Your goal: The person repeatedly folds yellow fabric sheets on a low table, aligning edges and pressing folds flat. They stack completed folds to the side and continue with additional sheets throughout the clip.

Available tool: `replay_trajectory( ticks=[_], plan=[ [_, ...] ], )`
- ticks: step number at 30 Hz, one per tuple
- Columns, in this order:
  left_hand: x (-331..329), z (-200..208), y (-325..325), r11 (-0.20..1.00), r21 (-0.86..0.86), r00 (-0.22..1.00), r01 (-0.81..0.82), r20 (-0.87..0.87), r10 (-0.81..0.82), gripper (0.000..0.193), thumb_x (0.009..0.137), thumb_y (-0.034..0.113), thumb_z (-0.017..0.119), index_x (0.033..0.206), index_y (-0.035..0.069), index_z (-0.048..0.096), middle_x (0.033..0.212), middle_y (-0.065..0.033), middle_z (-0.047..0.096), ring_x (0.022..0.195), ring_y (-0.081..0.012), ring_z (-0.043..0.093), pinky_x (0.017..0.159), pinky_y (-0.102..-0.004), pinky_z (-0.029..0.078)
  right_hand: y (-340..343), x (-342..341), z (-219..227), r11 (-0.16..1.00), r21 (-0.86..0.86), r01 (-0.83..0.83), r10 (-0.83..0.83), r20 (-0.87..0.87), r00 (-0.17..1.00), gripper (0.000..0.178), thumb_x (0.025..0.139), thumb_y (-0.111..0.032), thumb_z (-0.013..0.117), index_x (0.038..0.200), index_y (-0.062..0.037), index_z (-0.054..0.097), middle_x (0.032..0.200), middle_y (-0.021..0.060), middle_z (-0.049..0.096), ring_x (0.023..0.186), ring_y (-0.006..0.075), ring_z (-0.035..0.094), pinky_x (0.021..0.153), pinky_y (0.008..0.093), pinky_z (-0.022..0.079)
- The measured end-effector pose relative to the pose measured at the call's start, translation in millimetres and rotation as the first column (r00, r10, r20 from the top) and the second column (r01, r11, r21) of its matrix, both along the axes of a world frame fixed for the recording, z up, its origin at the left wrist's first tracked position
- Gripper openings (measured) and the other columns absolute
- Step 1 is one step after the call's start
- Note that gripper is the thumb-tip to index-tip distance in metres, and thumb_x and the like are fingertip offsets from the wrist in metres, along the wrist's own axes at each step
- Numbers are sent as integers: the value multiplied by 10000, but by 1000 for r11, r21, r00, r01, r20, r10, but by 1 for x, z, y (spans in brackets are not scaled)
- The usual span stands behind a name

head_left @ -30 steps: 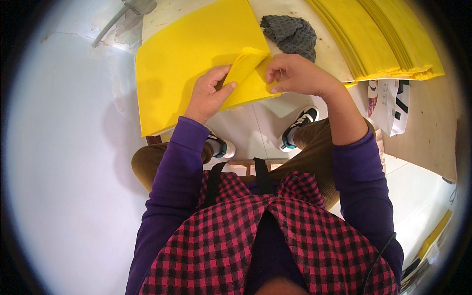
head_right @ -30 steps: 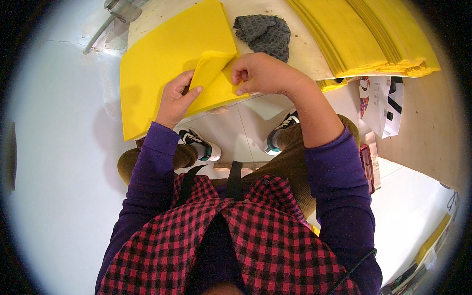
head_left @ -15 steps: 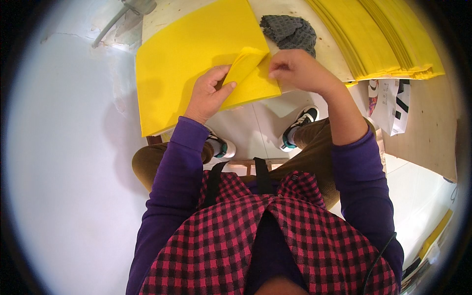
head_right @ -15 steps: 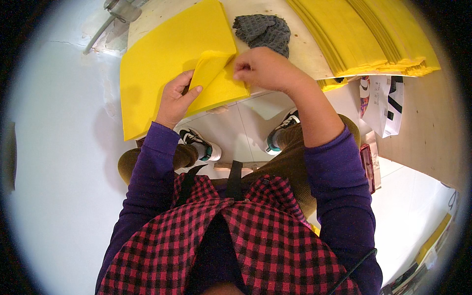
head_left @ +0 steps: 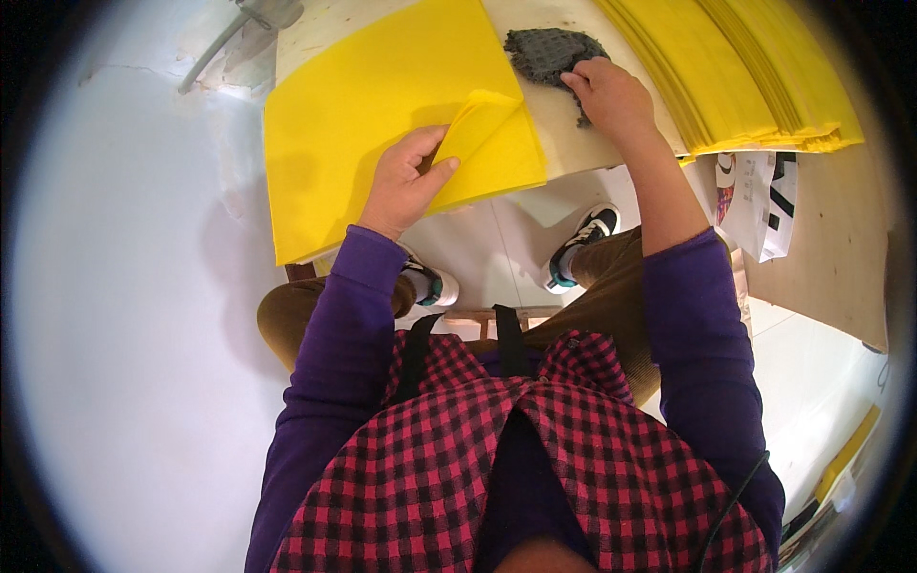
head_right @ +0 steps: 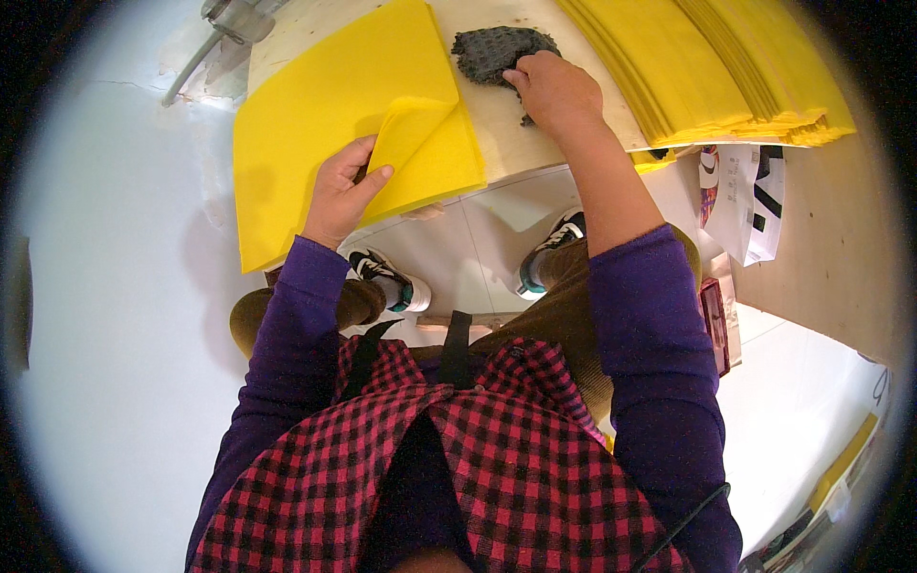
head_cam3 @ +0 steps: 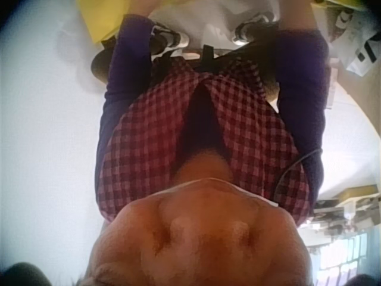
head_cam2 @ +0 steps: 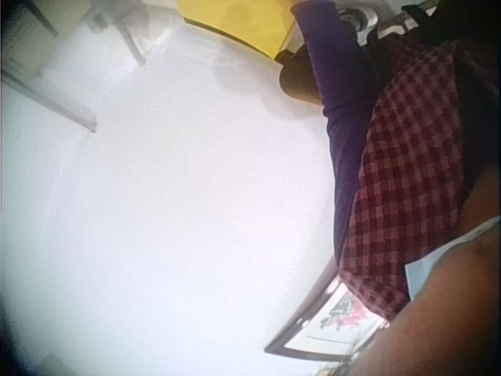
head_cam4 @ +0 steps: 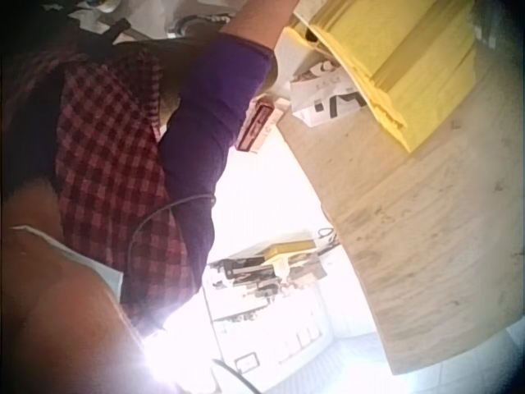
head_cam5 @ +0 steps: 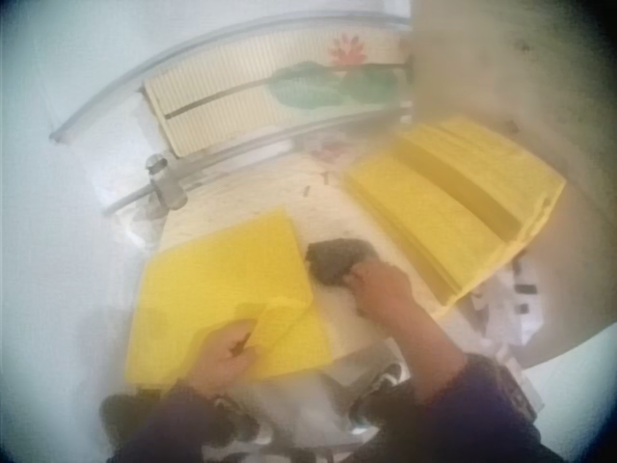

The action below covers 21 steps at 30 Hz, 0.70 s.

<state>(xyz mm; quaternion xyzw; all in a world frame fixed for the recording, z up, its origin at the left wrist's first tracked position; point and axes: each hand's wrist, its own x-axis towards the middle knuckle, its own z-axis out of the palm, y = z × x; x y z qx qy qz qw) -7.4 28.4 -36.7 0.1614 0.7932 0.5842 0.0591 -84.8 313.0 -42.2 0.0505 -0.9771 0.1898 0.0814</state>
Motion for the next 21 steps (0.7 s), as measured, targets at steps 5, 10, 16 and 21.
replay_trajectory(
  ticks=[5, 10, 16, 21],
  plan=[
    [-1, 0, 0, 1000, -12, 1000, 2, 1, -2, 347, 868, 32, 611, 1200, -54, 555, 1081, -61, 613, 994, -122, 561, 899, -254, 424, -1, 1, 10, 979, -202, 20, -16, 21, 1000, 245, 857, -349, 627, 870, -110, 676, 872, 93, 641, 824, 294, 625, 692, 401, 494],
    [-1, 0, 1, 1000, -2, 999, -13, -40, 13, 319, 838, 45, 636, 1148, -18, 592, 1011, -69, 605, 883, -126, 568, 774, -239, 455, -1, 20, 22, 689, -648, -323, 401, -30, 916, 108, 791, -105, 709, 856, -44, 648, 776, -13, 579, 692, 109, 526, 635, 251, 431],
    [0, 2, 4, 999, 54, 1000, -5, -18, 6, 326, 839, 46, 635, 1155, -21, 589, 1020, -64, 602, 876, -118, 563, 772, -235, 452, -19, 42, 23, 604, -663, -443, 685, 147, 713, 160, 730, -27, 730, 851, -41, 626, 769, -32, 510, 705, 82, 499, 655, 225, 414],
    [-1, 3, 3, 1000, 15, 1000, -6, -16, 6, 331, 840, 46, 636, 1161, -21, 586, 1034, -68, 602, 895, -120, 564, 786, -233, 451, -23, 38, 22, 629, -692, -354, 659, 234, 715, 105, 743, -36, 703, 816, -29, 627, 771, 1, 536, 720, 107, 528, 667, 251, 431]
  ],
)
